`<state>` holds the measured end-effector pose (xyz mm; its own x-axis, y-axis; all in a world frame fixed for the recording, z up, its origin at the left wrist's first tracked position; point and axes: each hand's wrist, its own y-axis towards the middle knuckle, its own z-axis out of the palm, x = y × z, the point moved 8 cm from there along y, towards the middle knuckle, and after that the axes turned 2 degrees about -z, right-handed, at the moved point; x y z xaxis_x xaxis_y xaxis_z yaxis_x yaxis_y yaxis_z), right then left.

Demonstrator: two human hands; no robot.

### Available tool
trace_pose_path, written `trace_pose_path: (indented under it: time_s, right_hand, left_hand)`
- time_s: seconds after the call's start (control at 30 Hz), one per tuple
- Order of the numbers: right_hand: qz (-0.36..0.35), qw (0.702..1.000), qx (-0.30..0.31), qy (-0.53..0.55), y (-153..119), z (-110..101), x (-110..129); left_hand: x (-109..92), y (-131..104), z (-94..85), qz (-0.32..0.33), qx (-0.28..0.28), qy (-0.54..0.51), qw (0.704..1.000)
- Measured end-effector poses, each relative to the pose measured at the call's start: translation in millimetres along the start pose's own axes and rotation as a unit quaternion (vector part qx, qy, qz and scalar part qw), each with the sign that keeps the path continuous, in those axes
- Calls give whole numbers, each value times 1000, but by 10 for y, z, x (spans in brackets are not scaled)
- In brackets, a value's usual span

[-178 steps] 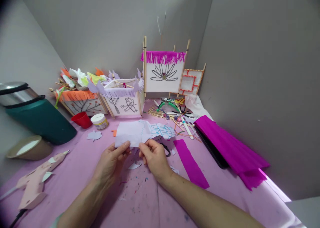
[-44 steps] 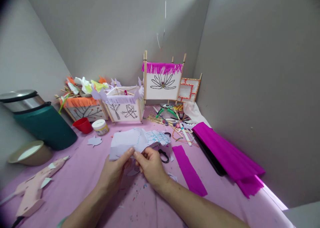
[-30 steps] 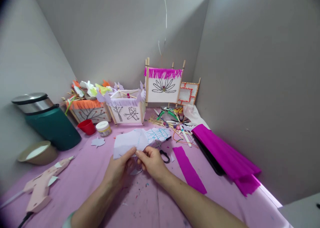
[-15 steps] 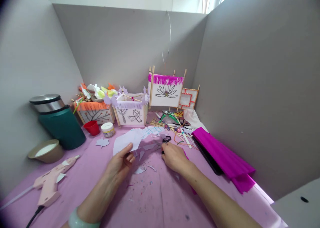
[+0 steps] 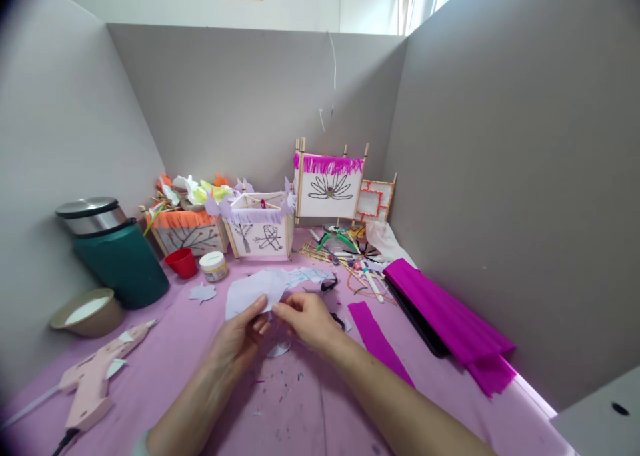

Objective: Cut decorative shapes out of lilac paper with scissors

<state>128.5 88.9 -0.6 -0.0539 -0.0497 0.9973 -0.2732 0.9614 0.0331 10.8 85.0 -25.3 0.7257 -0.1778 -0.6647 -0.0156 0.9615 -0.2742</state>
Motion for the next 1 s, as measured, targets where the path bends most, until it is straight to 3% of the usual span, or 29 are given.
trace_pose_path:
  time_s: [0.13,0.4,0.47,0.53,0.57,0.63,0.7,0.73,0.8,0.93,1.0]
  right_hand:
    - [-7,996,-44,80,57,38,-80]
    - [-21,996,-78,45,69,15,-236]
    - [-23,997,-69,15,65,6,-215]
    - [-55,993,-55,-91,50,-60,-92]
    - [-80,979,-53,-182,37,-121,-1]
    - [-103,907,-55,-405,10,-281,150]
    - [-46,823,-45,-564,5,-488,143]
    - [-20,803,-33,-595,3,-571,116]
    - [9,792,-4,-611,-3,-656,42]
    - [2,801,29,-598,-50,-634,13]
    - [-4,834,59,-549,-123,-600,74]
  left_hand:
    - [13,4,-7,18,-1,34,999]
    - [76,21,-117,50,-33,117,991]
    - [85,11,-116,41,-35,132,990]
    - [67,1,-98,27,-37,111,993]
    - [49,-2,-88,19,-39,85,995]
    - [-8,-1,-72,10,-46,25,999]
    - [-72,8,-65,9,-52,-11,999]
    - [-99,15,-60,9,-50,-21,998]
    - [-133,26,-55,11,-44,-34,998]
    - [-130,39,-84,-1,-45,-52,998]
    - [-129,49,-105,-7,-51,-53,997]
